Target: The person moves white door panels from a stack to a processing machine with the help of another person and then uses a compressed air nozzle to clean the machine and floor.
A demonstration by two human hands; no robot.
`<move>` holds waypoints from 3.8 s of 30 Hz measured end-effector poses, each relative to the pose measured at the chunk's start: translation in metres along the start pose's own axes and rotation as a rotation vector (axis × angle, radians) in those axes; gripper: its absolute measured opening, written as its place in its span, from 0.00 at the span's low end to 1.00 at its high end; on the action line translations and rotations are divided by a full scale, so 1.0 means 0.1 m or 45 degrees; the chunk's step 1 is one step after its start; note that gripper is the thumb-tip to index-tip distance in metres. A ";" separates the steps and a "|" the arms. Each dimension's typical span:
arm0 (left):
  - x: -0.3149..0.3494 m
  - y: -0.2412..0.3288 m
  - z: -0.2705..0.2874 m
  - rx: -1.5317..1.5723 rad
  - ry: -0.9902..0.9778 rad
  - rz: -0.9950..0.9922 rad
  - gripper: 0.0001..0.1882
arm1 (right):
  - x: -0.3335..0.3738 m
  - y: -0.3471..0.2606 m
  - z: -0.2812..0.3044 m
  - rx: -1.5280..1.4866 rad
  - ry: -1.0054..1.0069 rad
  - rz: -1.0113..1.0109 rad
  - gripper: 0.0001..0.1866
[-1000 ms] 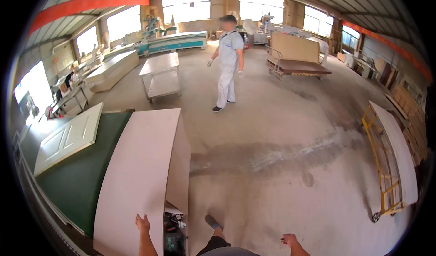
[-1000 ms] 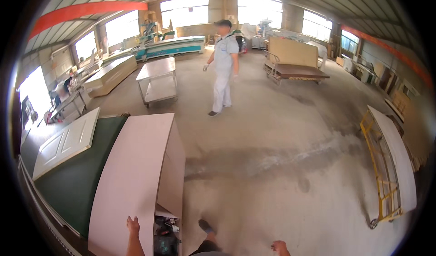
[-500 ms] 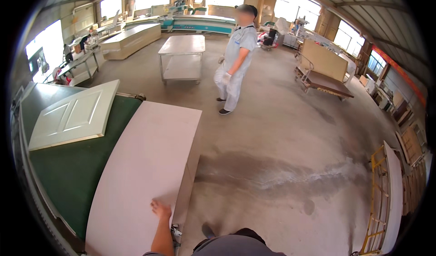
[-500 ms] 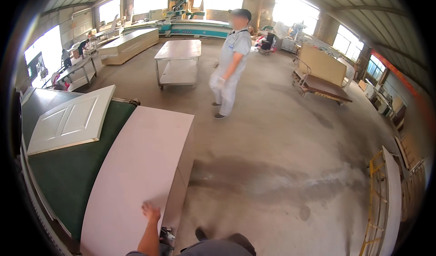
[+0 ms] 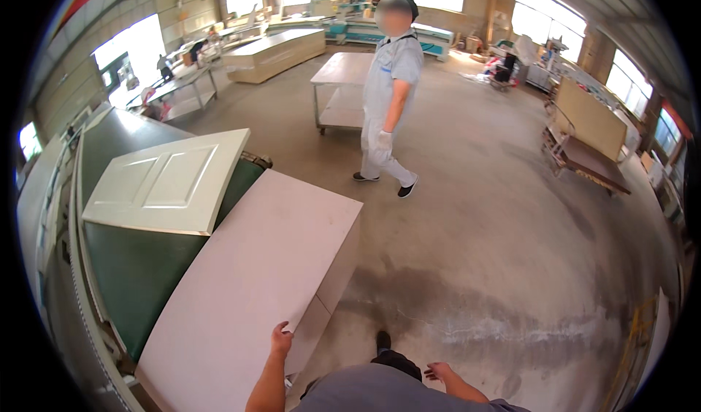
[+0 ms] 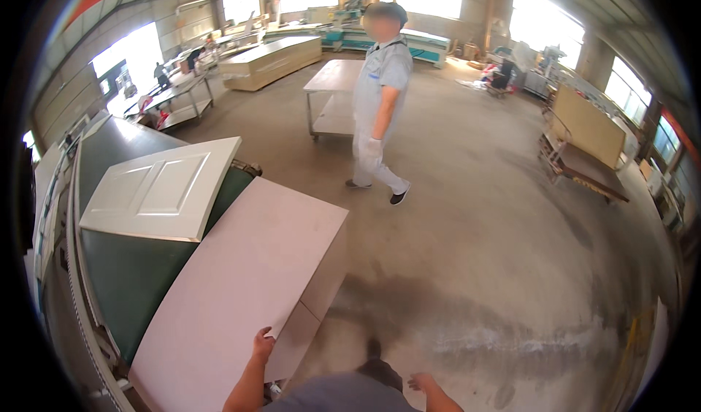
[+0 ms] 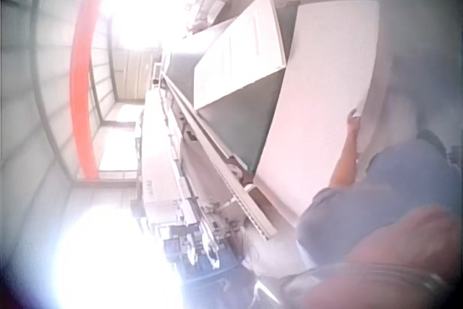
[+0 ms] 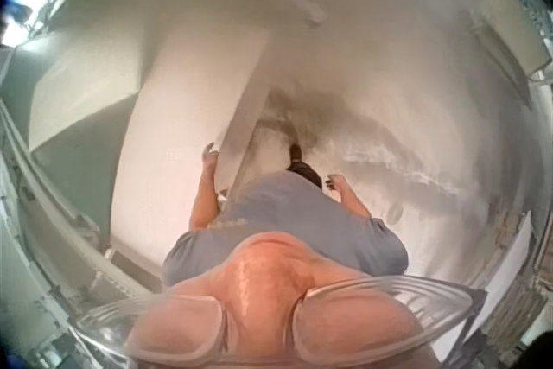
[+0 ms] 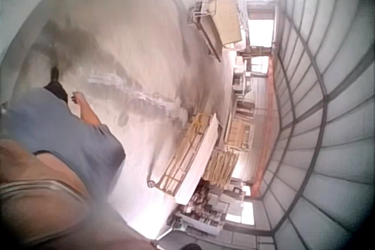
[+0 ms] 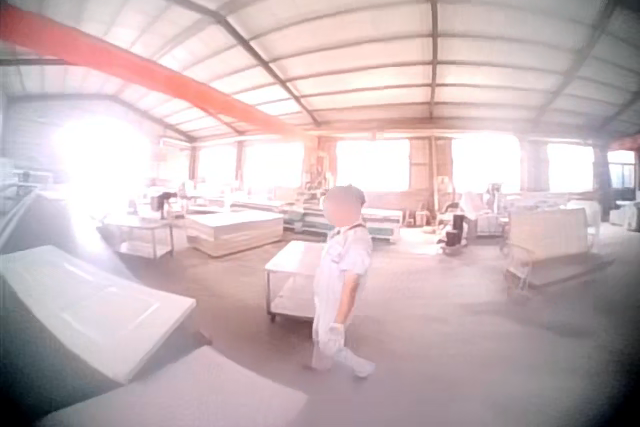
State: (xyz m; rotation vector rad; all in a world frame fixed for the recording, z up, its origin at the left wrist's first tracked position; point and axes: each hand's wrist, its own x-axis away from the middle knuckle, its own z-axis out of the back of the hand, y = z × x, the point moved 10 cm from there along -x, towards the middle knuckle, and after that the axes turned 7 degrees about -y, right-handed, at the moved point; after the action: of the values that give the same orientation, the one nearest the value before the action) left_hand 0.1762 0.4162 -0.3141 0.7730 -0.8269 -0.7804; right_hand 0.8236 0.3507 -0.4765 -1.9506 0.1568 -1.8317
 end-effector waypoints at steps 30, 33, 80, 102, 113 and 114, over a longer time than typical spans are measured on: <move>-2.65 0.12 0.61 1.767 0.666 0.331 0.22 | 0.61 -1.54 0.31 -0.147 0.179 -0.117 0.09; -2.53 0.26 0.45 1.944 0.697 0.206 0.22 | 0.73 -1.75 0.15 -0.087 0.211 -0.086 0.09; 5.76 -3.17 0.95 1.403 0.576 0.673 0.46 | 0.68 -2.94 -1.91 1.346 0.089 0.743 0.49; 9.38 -4.18 0.53 1.106 0.415 0.648 0.45 | 2.94 1.24 0.49 0.998 0.089 0.625 0.48; 10.59 -4.12 0.10 1.114 0.350 0.663 0.45 | 3.67 2.75 1.51 0.965 0.188 0.656 0.46; 10.72 -4.16 0.16 1.127 0.371 0.620 0.45 | 3.77 2.96 1.54 0.968 0.187 0.585 0.46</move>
State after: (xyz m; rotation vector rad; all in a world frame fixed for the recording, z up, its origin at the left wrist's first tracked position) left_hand 0.5263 -0.6793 -0.2935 1.3524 -1.0380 0.1789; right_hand 1.0794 -0.0194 -0.2510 -1.1403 -0.0453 -1.4300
